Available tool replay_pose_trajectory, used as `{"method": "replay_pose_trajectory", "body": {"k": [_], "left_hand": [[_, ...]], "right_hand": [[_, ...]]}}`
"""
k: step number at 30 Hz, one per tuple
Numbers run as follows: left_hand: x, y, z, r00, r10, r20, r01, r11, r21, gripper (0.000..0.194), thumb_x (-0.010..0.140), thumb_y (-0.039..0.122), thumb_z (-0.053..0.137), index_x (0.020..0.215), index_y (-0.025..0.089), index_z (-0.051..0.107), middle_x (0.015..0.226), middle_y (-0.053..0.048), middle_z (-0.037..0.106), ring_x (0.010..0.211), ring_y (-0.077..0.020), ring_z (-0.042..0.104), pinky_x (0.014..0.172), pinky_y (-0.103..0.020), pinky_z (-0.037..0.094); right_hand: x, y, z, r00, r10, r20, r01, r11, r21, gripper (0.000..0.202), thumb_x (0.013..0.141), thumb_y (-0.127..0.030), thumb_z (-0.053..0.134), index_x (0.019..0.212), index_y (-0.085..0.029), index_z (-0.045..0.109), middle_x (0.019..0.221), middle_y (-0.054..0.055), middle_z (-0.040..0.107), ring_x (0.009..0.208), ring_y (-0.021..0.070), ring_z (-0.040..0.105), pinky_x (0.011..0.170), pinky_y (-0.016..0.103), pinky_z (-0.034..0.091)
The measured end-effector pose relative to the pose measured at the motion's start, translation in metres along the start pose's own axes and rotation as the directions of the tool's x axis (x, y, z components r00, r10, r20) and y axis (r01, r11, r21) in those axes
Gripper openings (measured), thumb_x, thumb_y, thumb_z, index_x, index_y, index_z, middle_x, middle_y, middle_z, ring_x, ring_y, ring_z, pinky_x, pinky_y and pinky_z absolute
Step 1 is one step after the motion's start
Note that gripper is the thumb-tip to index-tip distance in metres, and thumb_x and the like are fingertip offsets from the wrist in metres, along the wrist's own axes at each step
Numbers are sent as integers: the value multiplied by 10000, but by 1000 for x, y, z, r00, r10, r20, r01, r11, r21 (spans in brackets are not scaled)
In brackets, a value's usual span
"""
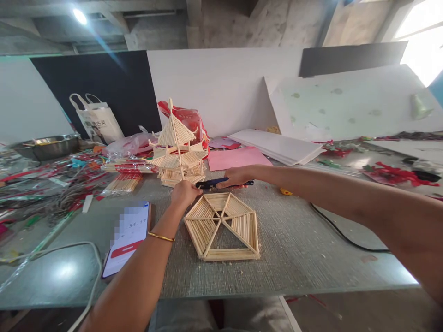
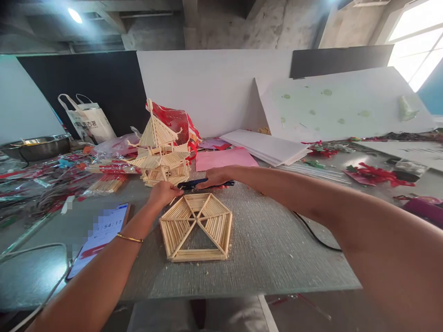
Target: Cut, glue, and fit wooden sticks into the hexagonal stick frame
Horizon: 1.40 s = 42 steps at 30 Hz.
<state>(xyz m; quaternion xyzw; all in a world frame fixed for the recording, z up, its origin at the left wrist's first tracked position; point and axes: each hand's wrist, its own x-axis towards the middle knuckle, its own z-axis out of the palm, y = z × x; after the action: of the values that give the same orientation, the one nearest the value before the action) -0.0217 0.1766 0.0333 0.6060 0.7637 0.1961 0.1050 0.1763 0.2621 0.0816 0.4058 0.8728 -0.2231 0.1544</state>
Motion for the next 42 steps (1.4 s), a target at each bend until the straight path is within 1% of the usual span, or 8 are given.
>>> {"method": "replay_pose_trajectory", "body": {"k": [4, 8, 19, 25, 31, 35, 38, 42], "left_hand": [[1, 1, 0, 1000, 8, -1, -8, 1000, 4, 255, 697, 407, 621, 802, 196, 718, 826, -100, 717, 821, -232, 652, 645, -268, 438], [0, 3, -2, 1000, 29, 0, -29, 999, 19, 237, 696, 392, 629, 799, 198, 719, 852, -105, 718, 856, -240, 648, 666, -275, 443], [-5, 4, -5, 999, 48, 8, -48, 999, 22, 246, 690, 402, 646, 808, 203, 730, 832, -98, 723, 844, -229, 652, 675, -259, 443], [-4, 3, -4, 999, 46, 16, -46, 999, 6, 259, 693, 402, 646, 821, 192, 727, 848, -103, 724, 855, -223, 653, 683, -252, 443], [-3, 2, -4, 999, 42, 16, -42, 999, -17, 244, 694, 404, 648, 816, 209, 728, 842, -87, 725, 838, -213, 658, 664, -243, 442], [-2, 2, -3, 999, 34, -7, -34, 999, -30, 247, 701, 409, 637, 822, 213, 725, 835, -78, 726, 827, -207, 659, 645, -236, 439], [-2, 3, -1, 999, 30, -26, -31, 999, -36, 251, 714, 422, 619, 828, 223, 721, 824, -64, 726, 826, -203, 658, 635, -231, 436], [0, 6, 3, 999, 23, -38, -25, 999, -30, 250, 716, 428, 610, 820, 227, 716, 840, -70, 725, 841, -210, 656, 637, -237, 433]], "right_hand": [[2, 3, 10, 998, -18, -54, 18, 1000, -7, 660, 659, -807, 376, 576, -158, 462, 493, 3, 486, 390, 96, 448, 435, 251, 381], [0, 3, 10, 996, -52, -67, 48, 997, -67, 659, 680, -798, 359, 567, -159, 473, 518, 29, 515, 410, 108, 467, 446, 263, 383], [-5, -2, 12, 988, -8, -155, -7, 995, -96, 710, 617, -838, 362, 581, -146, 519, 497, 25, 517, 407, 111, 466, 445, 251, 358], [-2, 0, 14, 980, -27, -197, 1, 992, -129, 675, 633, -797, 412, 624, -141, 571, 505, 22, 530, 439, 121, 481, 464, 246, 362], [2, 2, 18, 961, -36, -274, -18, 981, -192, 705, 657, -803, 362, 654, -138, 595, 500, 22, 525, 457, 127, 480, 465, 243, 353], [-7, -2, 18, 971, -47, -235, 20, 993, -115, 717, 657, -808, 353, 631, -130, 585, 490, 27, 523, 439, 125, 486, 474, 247, 377], [-13, -1, 19, 980, 3, -199, -8, 1000, -20, 725, 642, -818, 357, 630, -126, 573, 514, 34, 543, 434, 122, 502, 477, 246, 394], [-13, 4, 19, 985, 42, -168, -48, 998, -33, 716, 645, -827, 336, 556, -140, 519, 475, 31, 521, 411, 124, 495, 459, 254, 398]]}}
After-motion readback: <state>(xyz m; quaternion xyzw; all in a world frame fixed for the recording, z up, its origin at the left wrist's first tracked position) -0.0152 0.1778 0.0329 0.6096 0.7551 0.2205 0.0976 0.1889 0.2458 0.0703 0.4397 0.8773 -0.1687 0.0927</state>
